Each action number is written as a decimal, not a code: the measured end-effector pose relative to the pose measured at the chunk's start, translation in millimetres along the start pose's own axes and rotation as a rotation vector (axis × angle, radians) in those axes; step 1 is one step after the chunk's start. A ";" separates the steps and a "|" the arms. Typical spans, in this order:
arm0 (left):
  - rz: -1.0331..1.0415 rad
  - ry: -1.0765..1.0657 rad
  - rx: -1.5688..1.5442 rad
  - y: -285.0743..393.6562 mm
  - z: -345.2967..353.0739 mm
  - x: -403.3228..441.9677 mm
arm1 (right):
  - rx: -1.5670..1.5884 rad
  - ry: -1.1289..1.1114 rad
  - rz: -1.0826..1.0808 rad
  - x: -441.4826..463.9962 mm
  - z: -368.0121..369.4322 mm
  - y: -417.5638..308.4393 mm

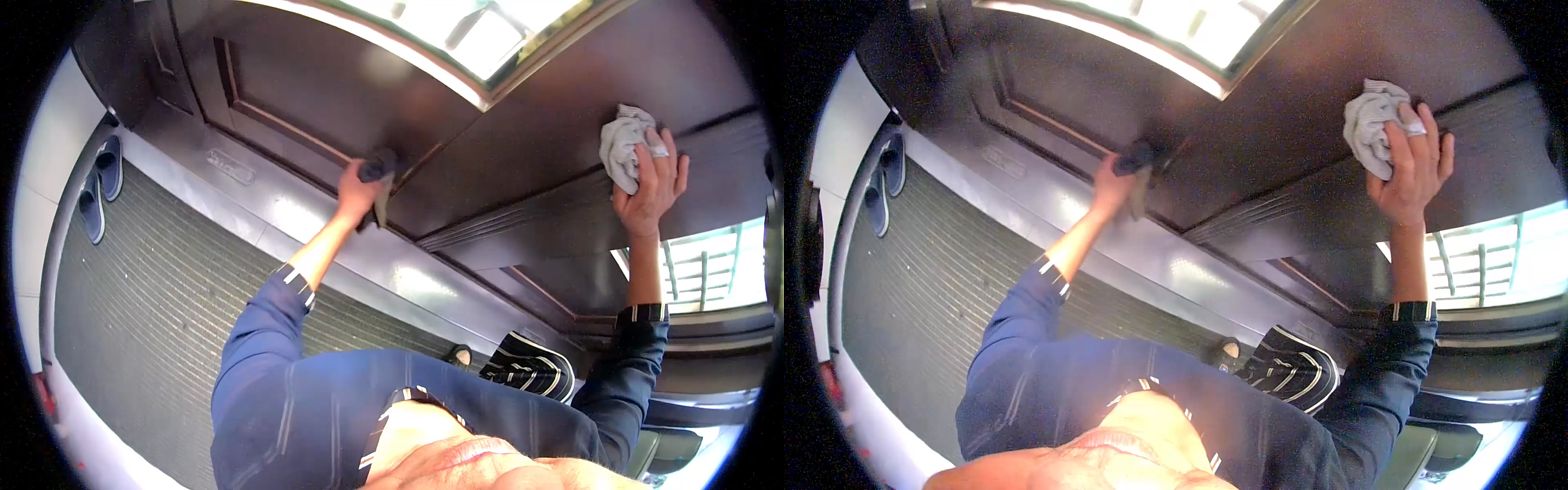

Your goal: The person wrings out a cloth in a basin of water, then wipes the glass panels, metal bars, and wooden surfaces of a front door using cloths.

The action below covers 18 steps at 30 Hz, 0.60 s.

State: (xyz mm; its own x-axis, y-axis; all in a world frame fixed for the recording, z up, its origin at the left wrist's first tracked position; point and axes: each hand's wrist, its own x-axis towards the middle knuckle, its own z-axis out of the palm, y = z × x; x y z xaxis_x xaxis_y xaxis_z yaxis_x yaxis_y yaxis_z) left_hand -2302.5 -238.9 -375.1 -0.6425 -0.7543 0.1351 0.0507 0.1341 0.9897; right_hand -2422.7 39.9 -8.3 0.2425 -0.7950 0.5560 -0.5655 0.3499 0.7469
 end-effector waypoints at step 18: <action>1.215 0.058 0.242 192.0 47.1 10.1 | 0.168 -0.249 0.087 -45.1 40.2 -88.4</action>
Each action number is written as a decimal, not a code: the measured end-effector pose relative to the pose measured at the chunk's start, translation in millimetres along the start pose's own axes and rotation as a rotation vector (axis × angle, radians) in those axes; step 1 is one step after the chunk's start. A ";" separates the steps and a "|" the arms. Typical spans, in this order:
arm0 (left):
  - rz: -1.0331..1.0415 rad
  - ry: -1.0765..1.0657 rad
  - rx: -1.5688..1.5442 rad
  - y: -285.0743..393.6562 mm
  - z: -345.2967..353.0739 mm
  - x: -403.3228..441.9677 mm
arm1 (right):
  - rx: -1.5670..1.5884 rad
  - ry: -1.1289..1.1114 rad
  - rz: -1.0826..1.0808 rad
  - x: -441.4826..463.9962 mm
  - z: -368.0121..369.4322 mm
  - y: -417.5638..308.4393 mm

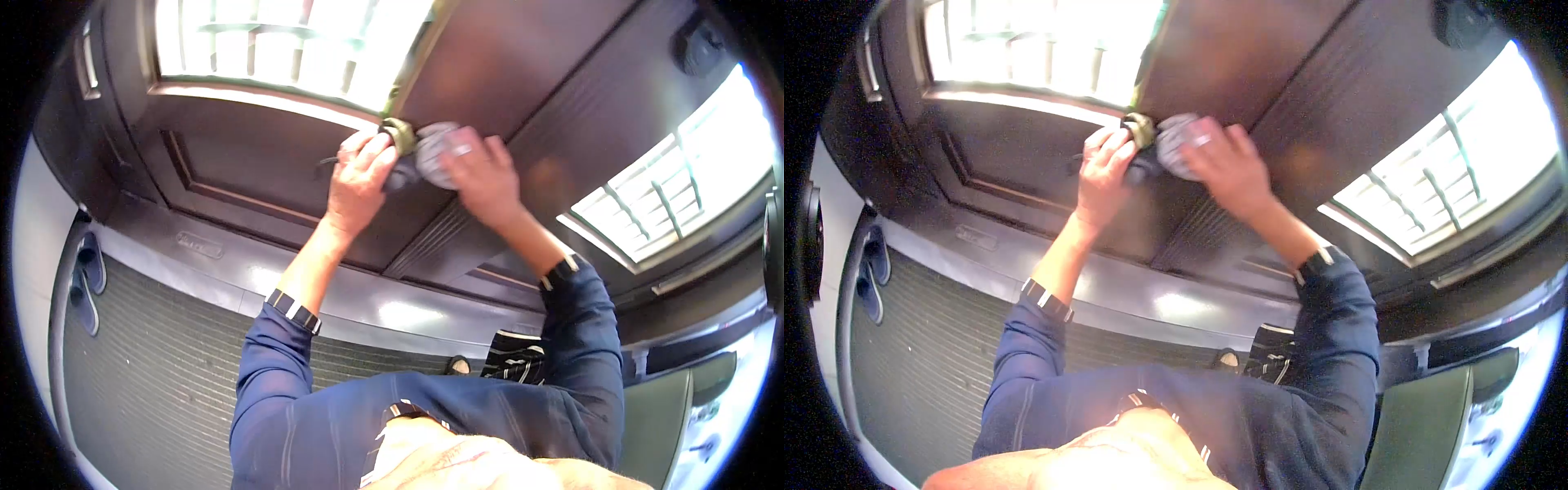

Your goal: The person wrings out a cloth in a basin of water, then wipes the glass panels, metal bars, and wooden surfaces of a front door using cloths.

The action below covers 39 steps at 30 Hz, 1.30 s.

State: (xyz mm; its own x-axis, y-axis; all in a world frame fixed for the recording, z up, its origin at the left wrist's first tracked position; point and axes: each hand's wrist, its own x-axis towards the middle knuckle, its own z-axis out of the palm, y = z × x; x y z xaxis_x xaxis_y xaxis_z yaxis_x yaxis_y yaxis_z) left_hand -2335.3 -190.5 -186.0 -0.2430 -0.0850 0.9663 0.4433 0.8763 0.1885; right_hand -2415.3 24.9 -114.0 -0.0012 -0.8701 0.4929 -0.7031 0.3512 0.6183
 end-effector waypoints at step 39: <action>-1.377 0.251 0.180 -132.5 -40.9 -306.6 | 1.177 -0.543 1.196 -151.5 -26.4 -56.6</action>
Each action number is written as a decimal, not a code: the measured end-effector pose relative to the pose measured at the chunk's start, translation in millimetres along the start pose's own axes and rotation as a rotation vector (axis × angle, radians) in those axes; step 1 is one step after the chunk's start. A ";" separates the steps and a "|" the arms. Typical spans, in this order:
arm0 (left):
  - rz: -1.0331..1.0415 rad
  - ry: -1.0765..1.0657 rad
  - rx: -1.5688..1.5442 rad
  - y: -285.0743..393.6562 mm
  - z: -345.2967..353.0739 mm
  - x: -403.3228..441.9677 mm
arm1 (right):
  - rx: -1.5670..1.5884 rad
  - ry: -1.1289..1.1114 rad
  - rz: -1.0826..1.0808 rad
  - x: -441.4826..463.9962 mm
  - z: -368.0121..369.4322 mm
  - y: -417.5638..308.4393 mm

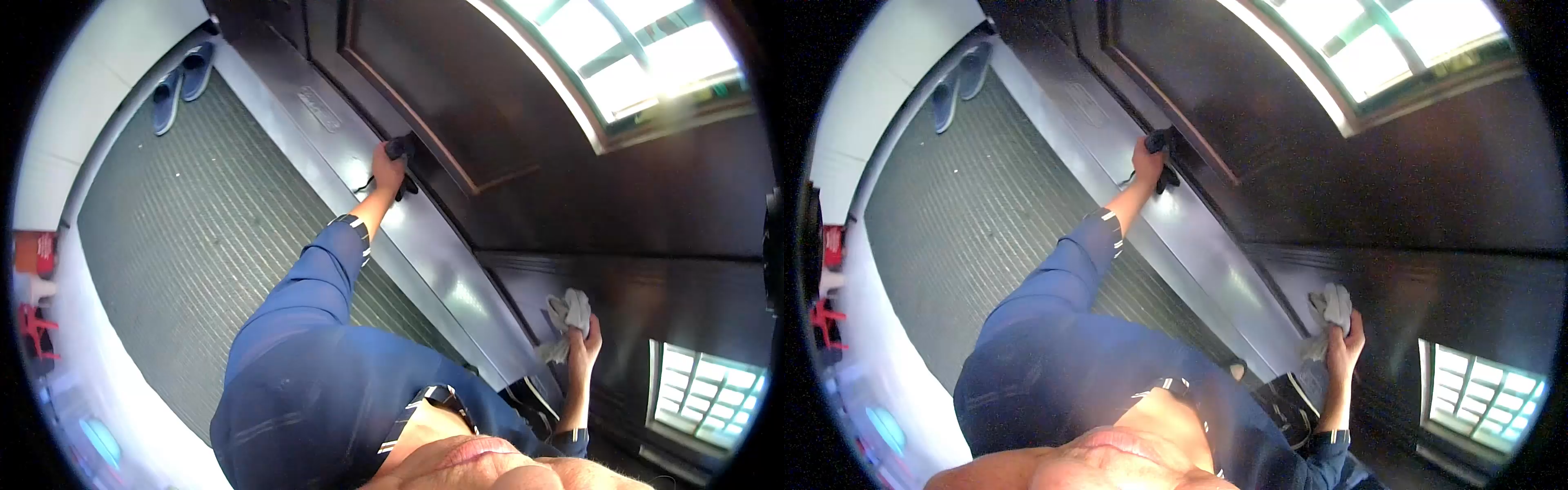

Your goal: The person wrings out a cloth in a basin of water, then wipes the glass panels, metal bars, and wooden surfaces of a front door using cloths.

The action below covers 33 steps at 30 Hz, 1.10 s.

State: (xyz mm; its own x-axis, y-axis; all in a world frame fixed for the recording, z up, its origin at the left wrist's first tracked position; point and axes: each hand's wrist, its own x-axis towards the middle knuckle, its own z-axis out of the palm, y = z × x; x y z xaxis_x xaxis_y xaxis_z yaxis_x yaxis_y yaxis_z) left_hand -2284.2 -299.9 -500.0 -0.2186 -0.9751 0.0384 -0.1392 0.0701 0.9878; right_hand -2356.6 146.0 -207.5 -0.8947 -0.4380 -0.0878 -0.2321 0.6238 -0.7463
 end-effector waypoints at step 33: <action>0.568 -1.459 0.567 273.4 -186.2 -138.9 | -0.309 -1.151 -0.151 10.4 76.3 -67.3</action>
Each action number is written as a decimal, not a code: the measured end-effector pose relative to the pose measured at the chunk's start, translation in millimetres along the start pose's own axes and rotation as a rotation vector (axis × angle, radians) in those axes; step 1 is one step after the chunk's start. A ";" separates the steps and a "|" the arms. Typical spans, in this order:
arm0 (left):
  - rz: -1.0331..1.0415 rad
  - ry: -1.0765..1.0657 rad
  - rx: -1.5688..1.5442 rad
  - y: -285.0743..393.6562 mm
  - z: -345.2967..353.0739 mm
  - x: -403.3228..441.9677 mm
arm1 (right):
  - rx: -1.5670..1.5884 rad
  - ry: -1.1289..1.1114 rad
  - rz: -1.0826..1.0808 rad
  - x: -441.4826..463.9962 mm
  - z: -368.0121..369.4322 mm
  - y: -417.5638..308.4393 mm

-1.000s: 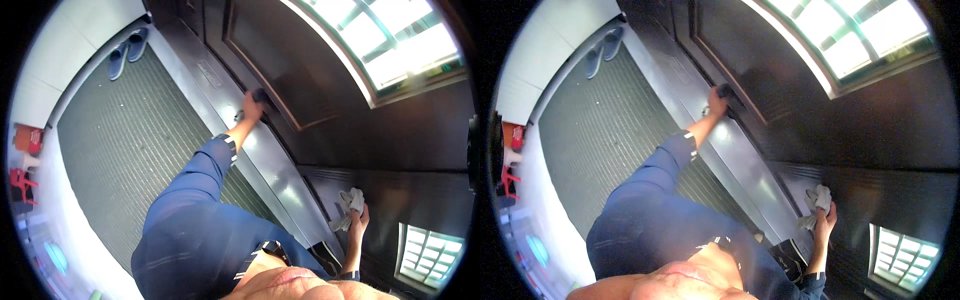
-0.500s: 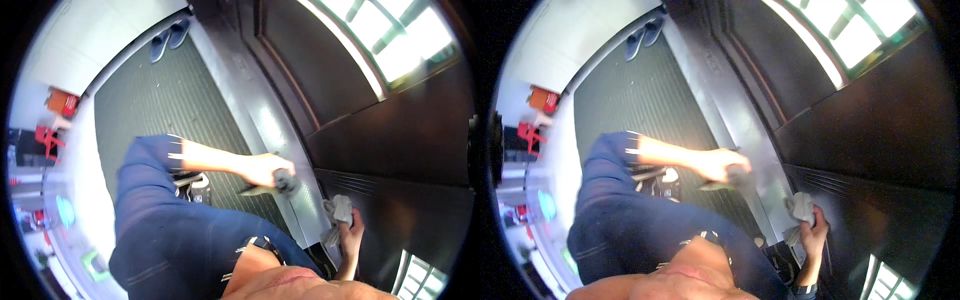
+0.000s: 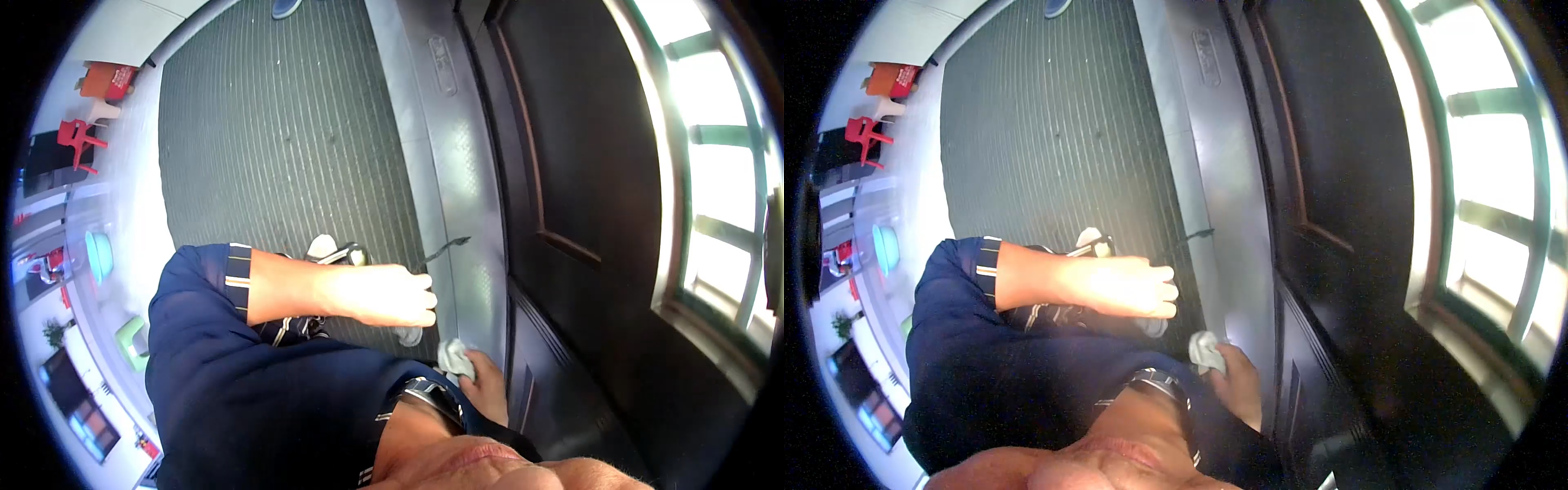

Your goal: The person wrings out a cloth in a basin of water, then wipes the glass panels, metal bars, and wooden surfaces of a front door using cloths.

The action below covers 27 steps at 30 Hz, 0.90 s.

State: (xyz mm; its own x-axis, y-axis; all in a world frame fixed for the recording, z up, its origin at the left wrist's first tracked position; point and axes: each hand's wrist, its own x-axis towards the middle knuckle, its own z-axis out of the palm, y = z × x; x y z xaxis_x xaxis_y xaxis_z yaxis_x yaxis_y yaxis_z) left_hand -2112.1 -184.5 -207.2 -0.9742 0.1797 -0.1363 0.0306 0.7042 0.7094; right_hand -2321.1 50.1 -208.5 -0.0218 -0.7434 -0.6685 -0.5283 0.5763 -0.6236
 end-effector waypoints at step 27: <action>-0.723 0.453 -0.885 136.0 30.9 -160.2 | 1.055 0.746 0.493 -11.2 -52.7 -178.8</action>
State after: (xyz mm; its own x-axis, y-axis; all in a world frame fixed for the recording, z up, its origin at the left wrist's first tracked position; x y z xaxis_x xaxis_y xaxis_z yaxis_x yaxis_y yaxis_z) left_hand -1945.0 -96.3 -110.2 -0.6992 -0.4369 -0.5659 -0.5390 -0.1980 0.8187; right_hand -2271.1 -62.4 -68.2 -0.6381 -0.2014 -0.7432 0.5453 0.5632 -0.6208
